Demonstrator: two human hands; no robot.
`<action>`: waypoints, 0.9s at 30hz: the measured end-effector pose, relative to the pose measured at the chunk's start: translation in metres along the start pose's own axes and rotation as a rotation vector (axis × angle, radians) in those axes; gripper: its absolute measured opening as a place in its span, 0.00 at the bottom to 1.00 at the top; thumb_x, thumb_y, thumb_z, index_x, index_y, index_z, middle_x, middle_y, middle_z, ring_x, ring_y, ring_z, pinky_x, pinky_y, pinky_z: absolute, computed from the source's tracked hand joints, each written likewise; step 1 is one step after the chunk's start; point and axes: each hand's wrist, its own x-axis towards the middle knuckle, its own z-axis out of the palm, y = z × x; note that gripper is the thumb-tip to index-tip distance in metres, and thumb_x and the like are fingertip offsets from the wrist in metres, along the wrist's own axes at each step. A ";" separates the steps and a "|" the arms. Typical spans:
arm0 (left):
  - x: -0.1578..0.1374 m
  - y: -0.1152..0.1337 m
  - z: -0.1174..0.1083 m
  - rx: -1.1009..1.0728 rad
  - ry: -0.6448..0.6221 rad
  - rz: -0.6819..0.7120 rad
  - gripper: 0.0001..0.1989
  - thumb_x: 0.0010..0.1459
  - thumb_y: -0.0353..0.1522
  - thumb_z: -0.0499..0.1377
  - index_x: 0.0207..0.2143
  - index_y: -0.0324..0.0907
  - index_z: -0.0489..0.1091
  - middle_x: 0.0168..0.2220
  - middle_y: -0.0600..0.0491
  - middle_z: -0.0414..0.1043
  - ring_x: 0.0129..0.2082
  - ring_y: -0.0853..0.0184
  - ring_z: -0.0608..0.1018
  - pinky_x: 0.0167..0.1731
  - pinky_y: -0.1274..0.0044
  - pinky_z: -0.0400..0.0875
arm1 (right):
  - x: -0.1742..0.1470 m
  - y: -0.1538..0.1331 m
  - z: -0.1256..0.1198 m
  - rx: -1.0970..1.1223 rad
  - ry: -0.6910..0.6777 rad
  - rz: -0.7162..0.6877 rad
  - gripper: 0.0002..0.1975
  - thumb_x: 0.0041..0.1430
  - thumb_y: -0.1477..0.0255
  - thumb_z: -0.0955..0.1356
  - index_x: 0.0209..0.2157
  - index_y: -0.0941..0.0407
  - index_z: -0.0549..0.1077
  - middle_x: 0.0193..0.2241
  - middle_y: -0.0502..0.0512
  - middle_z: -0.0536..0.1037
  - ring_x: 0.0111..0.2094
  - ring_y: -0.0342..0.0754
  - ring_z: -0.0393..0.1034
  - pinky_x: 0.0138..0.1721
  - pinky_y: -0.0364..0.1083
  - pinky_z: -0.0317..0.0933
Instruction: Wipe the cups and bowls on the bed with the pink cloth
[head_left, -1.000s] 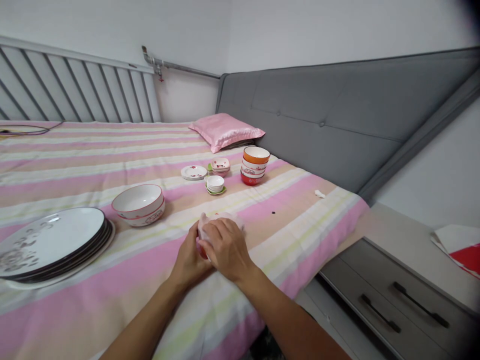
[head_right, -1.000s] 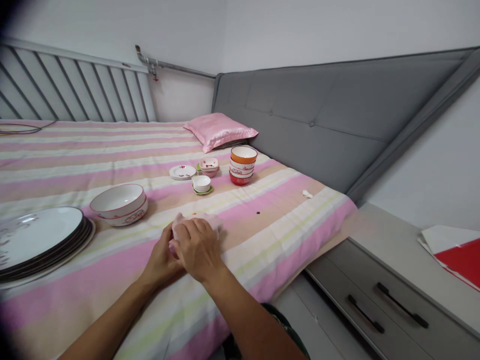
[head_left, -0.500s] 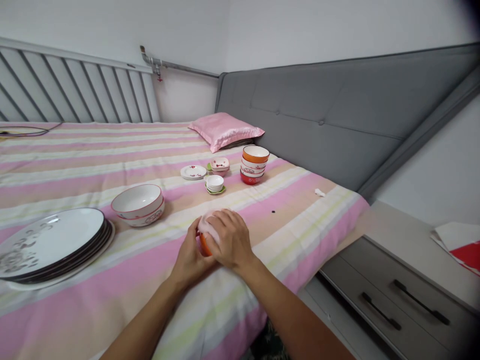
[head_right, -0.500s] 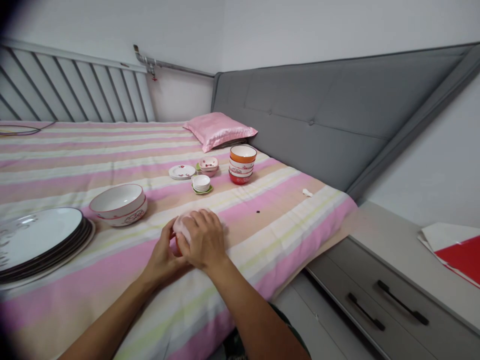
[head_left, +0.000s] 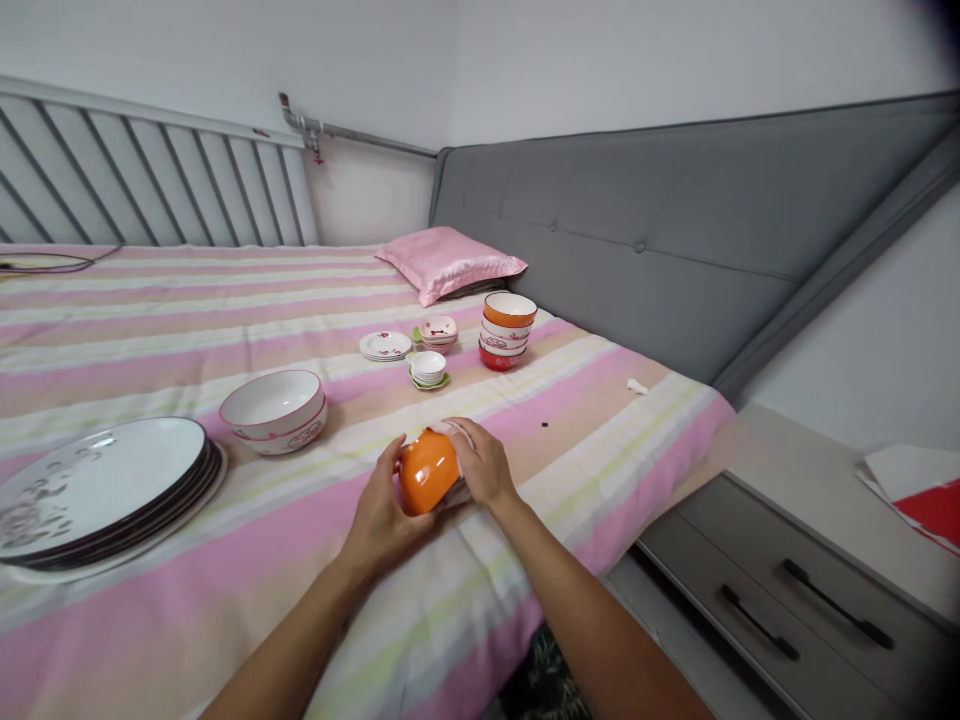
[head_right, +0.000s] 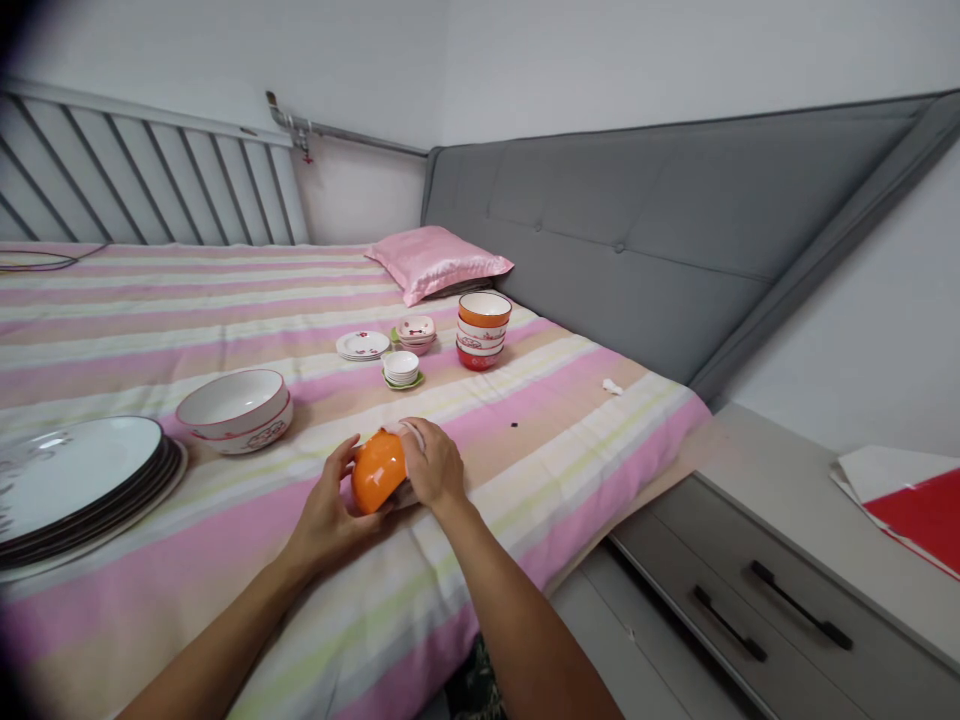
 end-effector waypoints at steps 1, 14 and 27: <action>0.000 -0.001 0.000 -0.002 0.005 0.006 0.46 0.41 0.36 0.67 0.59 0.45 0.47 0.54 0.45 0.60 0.50 0.57 0.70 0.49 0.64 0.68 | 0.001 0.002 0.001 0.016 -0.004 0.011 0.15 0.64 0.68 0.58 0.41 0.50 0.75 0.43 0.47 0.78 0.46 0.45 0.70 0.48 0.44 0.62; 0.006 -0.010 -0.005 -0.018 0.021 0.049 0.37 0.39 0.34 0.66 0.53 0.42 0.54 0.50 0.46 0.67 0.47 0.57 0.72 0.48 0.64 0.68 | -0.025 -0.031 0.015 -0.433 -0.015 -0.386 0.15 0.62 0.71 0.60 0.47 0.52 0.72 0.52 0.51 0.72 0.56 0.52 0.58 0.61 0.54 0.47; 0.007 -0.009 -0.005 -0.044 0.024 0.081 0.26 0.51 0.34 0.60 0.51 0.41 0.56 0.46 0.46 0.68 0.43 0.59 0.74 0.44 0.66 0.71 | -0.035 -0.034 0.024 -0.491 -0.077 -0.525 0.14 0.62 0.71 0.61 0.47 0.53 0.71 0.50 0.51 0.73 0.57 0.53 0.58 0.62 0.56 0.43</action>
